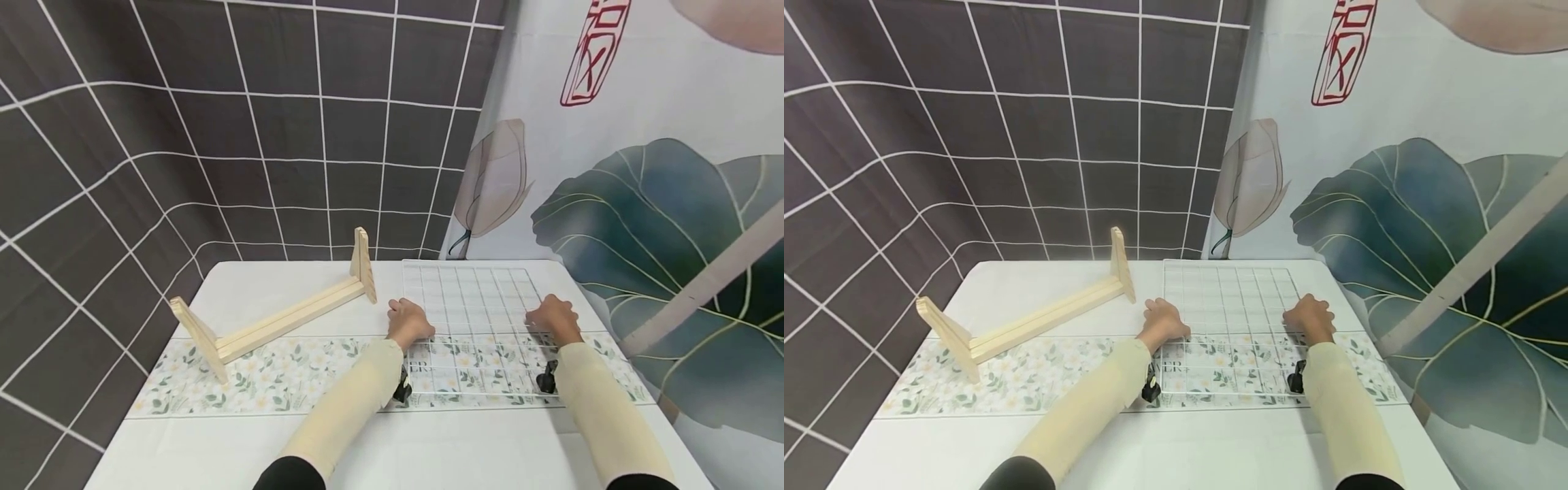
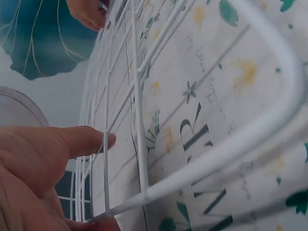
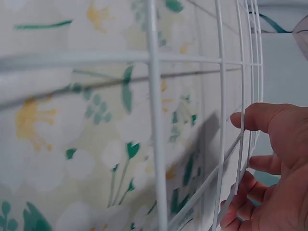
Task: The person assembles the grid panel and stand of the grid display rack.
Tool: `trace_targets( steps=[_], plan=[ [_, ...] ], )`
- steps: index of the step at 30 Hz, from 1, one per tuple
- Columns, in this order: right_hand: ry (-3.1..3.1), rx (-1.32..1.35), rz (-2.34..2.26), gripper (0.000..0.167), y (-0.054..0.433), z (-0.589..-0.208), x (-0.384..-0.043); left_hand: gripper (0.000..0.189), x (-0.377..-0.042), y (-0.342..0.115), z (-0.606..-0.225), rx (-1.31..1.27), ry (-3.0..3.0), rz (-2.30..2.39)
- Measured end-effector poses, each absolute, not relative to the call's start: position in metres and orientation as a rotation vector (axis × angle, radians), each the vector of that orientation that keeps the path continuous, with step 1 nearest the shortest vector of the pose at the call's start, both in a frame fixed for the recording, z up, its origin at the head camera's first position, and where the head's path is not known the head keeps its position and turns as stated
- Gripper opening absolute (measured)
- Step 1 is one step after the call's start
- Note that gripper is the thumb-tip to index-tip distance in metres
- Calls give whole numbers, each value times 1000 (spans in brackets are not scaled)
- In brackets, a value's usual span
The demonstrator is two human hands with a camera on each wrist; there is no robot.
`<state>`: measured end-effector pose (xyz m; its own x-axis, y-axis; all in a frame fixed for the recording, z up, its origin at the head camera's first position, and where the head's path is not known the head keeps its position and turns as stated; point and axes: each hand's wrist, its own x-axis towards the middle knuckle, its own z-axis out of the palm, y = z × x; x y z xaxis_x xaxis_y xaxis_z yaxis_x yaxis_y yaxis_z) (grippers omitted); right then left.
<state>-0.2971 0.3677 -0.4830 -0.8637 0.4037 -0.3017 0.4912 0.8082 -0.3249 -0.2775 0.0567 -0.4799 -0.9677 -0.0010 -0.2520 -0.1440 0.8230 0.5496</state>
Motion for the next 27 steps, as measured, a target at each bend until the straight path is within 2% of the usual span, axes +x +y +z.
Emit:
trace_targets(
  steps=[3,9,27],
  plan=[
    [2813,645,-621,73,368,-479,-297,73,-278,54,-479,-160,2776,880],
    [2864,563,-646,82,373,-469,-299,69,-279,47,-472,-138,2790,939],
    [2919,593,-678,88,369,-451,-300,80,-284,47,-462,-207,2895,918]
  ],
)
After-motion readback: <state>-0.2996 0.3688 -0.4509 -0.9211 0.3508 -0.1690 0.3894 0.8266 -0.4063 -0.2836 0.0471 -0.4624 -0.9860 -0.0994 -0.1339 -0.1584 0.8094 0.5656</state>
